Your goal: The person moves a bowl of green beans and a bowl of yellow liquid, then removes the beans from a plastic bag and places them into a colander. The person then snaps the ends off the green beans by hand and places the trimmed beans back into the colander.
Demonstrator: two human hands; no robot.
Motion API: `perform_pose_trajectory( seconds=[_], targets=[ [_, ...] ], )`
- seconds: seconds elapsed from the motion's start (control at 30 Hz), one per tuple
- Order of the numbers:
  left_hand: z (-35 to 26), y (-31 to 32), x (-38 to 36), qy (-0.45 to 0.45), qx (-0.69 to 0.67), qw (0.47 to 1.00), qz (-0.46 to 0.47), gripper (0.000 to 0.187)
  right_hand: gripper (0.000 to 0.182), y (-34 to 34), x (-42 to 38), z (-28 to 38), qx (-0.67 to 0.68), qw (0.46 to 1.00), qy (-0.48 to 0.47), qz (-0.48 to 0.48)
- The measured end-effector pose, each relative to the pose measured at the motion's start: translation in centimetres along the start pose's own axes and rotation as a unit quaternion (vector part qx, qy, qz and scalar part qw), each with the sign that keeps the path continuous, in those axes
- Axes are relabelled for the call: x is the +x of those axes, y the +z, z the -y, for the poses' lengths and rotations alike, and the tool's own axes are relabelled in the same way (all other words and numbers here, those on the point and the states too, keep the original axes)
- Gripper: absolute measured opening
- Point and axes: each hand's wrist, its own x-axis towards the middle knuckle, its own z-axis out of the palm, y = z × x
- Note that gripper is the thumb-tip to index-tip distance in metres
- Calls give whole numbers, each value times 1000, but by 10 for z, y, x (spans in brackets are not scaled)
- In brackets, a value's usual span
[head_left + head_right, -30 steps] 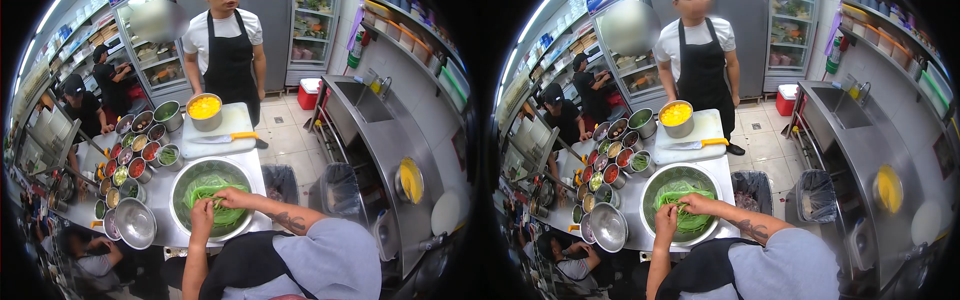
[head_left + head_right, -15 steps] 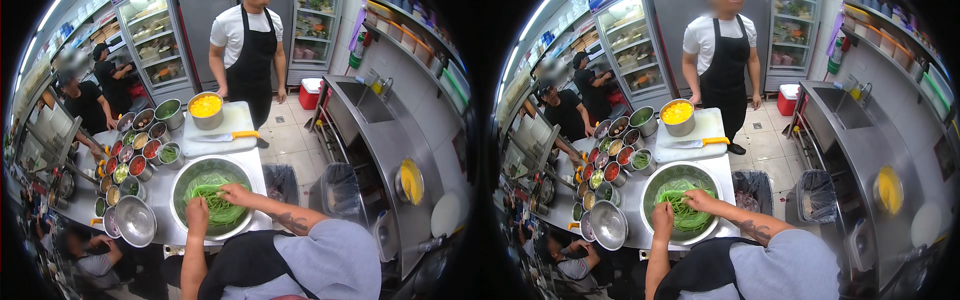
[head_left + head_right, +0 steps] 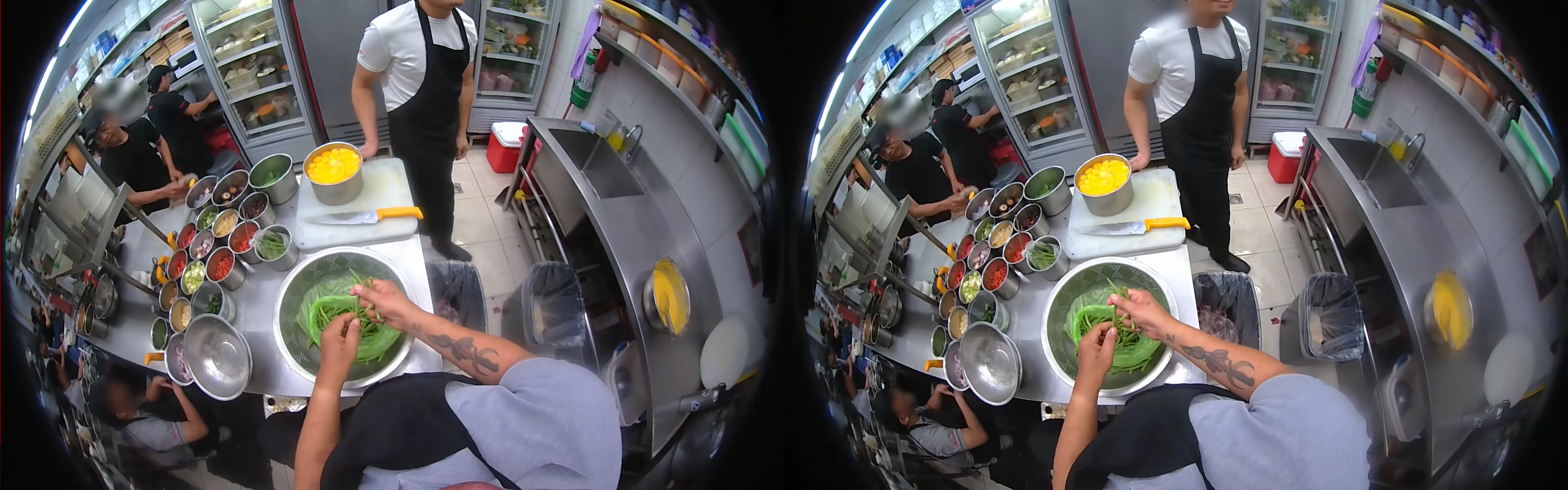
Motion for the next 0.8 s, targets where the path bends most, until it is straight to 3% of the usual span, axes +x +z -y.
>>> perform_pose_trajectory(
  seconds=[0.13,0.2,0.27,0.53,0.63,0.67,0.73,0.8],
  targets=[
    [-5,0,-1,-22,-19,1000,-8,20,20,1,4,-14,-97,994,-13,47],
    [-2,-1,-2,-22,-26,999,-14,20,20,-1,3,-18,-81,995,-14,49],
    [1,-3,-3,-23,-29,999,-25,21,20,-1,4,-16,-47,998,-36,-27],
    [-4,-1,-4,-62,-92,994,-19,23,19,-2,2,-11,28,999,-4,-28],
    [9,-9,1,-70,-65,995,-20,21,19,6,0,-18,-118,983,-141,-22],
    [17,-9,4,-80,-42,996,-27,20,19,10,-1,-18,-118,985,-128,-19],
    [29,-8,5,-108,-26,993,-30,20,21,10,-6,-21,-354,873,-334,-22],
    [37,-9,8,-70,24,993,-93,24,22,8,-9,-16,-388,858,-332,-51]
  ],
)
